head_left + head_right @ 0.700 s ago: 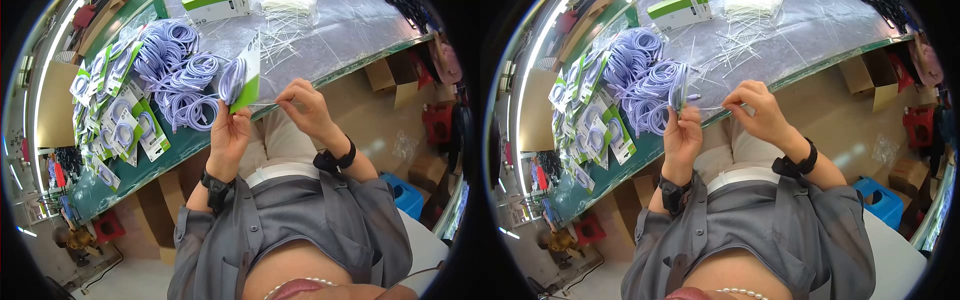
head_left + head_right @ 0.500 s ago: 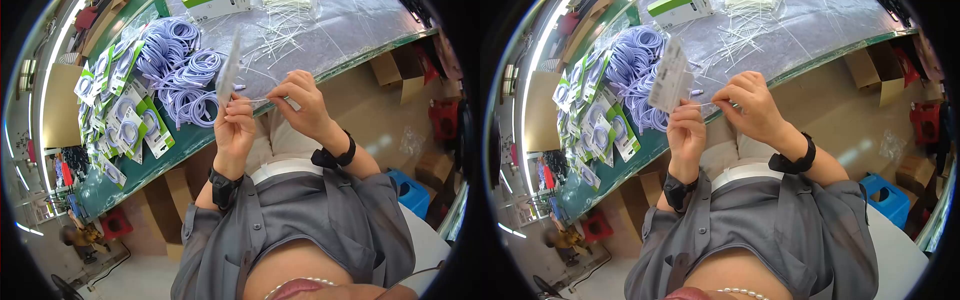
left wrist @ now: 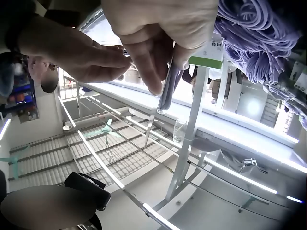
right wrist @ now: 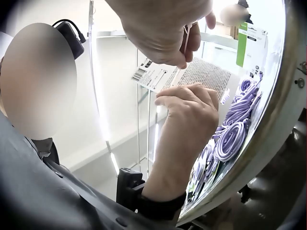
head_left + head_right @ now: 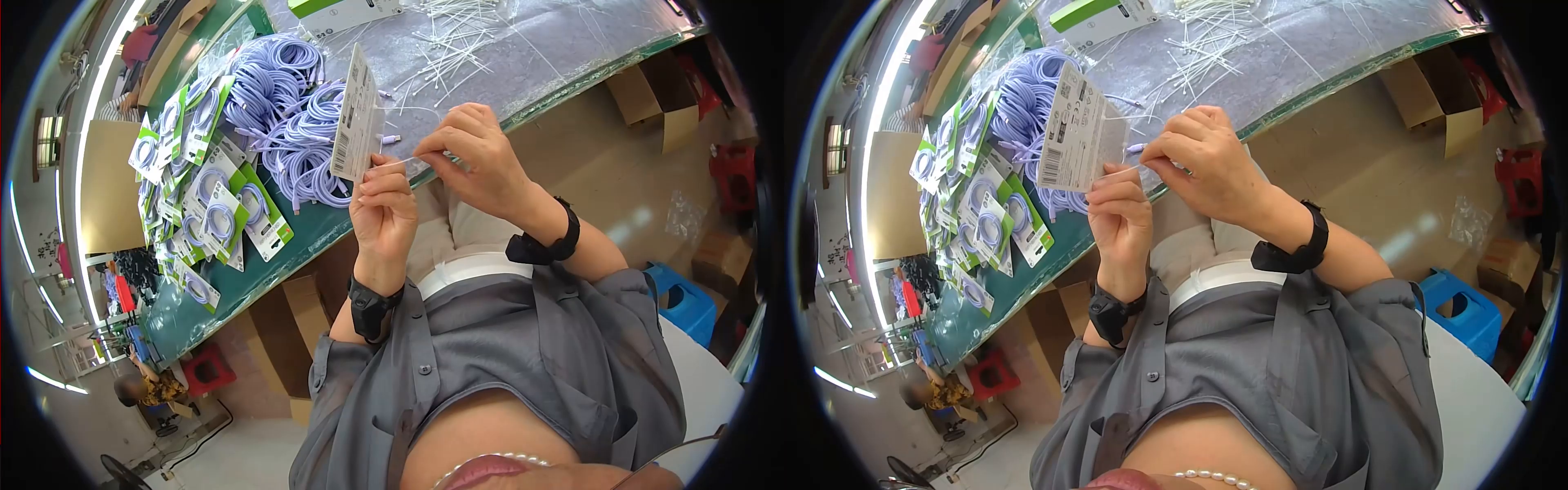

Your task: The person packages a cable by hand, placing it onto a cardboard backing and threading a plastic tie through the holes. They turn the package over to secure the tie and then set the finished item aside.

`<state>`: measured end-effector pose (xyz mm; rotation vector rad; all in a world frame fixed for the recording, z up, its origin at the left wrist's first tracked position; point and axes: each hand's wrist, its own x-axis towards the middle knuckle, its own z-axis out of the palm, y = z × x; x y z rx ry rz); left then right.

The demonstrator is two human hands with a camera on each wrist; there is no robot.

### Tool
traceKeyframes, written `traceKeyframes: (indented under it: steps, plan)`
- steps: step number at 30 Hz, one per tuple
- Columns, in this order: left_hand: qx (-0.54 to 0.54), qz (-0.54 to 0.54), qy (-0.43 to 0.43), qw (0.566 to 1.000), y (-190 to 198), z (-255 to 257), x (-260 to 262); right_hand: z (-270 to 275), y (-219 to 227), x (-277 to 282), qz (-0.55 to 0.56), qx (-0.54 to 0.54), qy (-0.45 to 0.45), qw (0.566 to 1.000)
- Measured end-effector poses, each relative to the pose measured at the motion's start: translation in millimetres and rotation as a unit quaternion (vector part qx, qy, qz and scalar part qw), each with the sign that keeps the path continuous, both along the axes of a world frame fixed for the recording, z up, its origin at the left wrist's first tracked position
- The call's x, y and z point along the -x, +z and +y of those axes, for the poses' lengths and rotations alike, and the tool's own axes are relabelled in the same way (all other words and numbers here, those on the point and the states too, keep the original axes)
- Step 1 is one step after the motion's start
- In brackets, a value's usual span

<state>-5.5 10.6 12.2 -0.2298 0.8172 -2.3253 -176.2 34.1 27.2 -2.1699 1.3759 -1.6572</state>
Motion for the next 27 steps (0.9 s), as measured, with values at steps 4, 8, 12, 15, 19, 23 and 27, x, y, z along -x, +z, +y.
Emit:
traceKeyframes:
  steps: [4,8,12,15,19,23,27]
  plan:
    - [-0.001,0.004,-0.005,1.0,0.3,1.1,-0.8,0.2,-0.7,0.8,0.004,0.004,-0.001,1.0]
    - [0.0,0.003,-0.001,1.0,1.9,2.4,-1.0,0.8,-2.5,0.5,0.006,-0.005,0.002,1.0]
    - [0.006,0.003,-0.001,1.0,-1.1,2.3,-1.6,2.5,-2.2,0.5,0.008,-0.012,0.002,1.0]
    - [0.006,0.003,-0.004,1.0,-2.4,3.2,-1.0,3.2,-1.9,-1.7,0.007,-0.016,0.001,1.0]
    - [0.003,-0.011,0.011,1.0,-2.2,3.9,1.0,3.4,-3.0,-3.4,-0.001,-0.017,-0.001,1.0]
    - [0.003,-0.009,0.017,1.0,0.6,3.9,0.5,3.6,-4.1,-1.7,-0.001,-0.016,-0.004,1.0]
    - [0.001,-0.012,0.016,1.0,-1.4,4.0,0.6,4.4,-3.7,-1.7,-0.004,-0.012,-0.004,1.0]
